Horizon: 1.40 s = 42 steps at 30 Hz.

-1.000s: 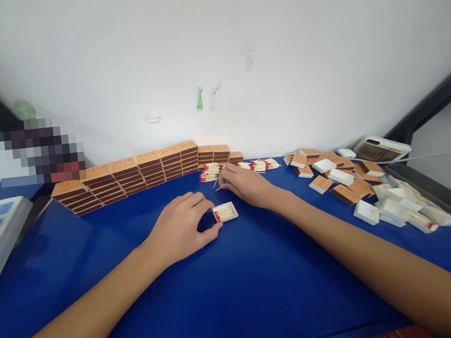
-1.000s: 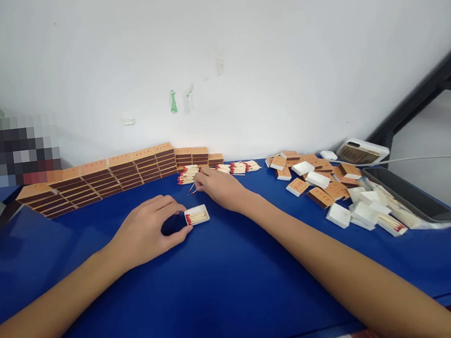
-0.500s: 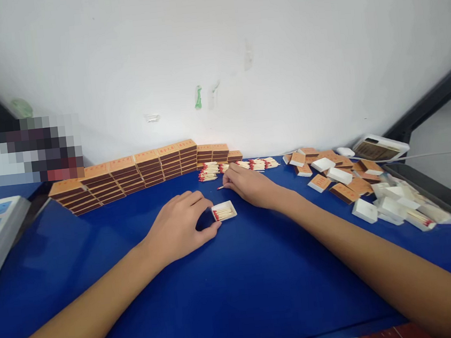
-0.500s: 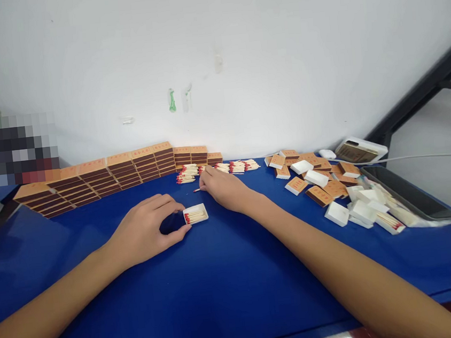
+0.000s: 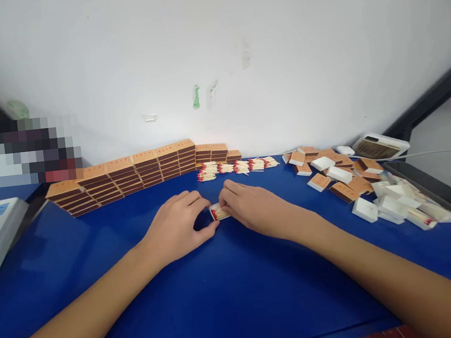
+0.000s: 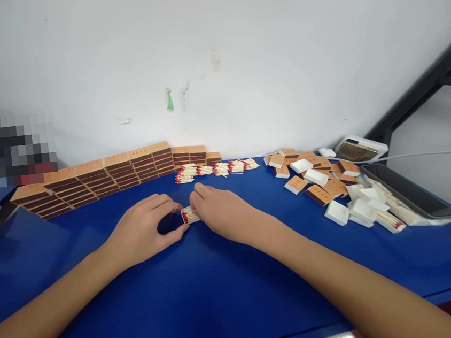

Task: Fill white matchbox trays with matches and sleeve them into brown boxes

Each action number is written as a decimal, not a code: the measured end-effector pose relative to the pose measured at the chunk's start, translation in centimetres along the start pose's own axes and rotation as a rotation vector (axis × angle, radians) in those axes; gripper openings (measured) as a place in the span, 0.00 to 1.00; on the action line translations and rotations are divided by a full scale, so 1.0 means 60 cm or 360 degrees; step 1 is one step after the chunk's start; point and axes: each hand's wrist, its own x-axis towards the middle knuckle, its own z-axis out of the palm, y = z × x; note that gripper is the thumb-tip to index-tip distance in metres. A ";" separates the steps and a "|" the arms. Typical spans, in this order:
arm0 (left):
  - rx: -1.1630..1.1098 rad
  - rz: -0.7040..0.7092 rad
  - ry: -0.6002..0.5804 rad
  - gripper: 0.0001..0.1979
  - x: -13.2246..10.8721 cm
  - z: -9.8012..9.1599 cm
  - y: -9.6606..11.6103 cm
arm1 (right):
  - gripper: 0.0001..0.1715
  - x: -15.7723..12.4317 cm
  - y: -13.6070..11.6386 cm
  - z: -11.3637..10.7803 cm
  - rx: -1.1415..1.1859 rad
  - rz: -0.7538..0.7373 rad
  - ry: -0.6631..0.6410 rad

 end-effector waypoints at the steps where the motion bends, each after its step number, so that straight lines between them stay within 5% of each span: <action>1: -0.0001 0.0003 0.0001 0.13 0.000 0.000 0.000 | 0.07 0.001 0.002 -0.001 0.0057 0.0000 0.0006; 5: -0.0003 0.0005 0.0016 0.14 0.001 0.000 0.001 | 0.06 0.007 0.046 -0.001 0.0390 0.0103 0.0217; 8: -0.0009 0.0001 0.0001 0.14 0.000 0.000 0.001 | 0.05 0.015 0.112 0.014 0.0288 0.0416 0.0509; 15: -0.0028 -0.0024 -0.0043 0.15 0.000 -0.001 0.001 | 0.03 0.020 0.212 0.055 0.0216 0.0509 0.0452; 33: -0.0018 -0.0011 -0.0036 0.15 0.002 0.001 -0.001 | 0.05 0.013 0.221 0.055 0.0257 0.0465 0.0430; 42: -0.0018 -0.0010 -0.0032 0.14 0.000 0.001 -0.001 | 0.11 -0.009 0.171 -0.001 0.0382 0.0311 0.0171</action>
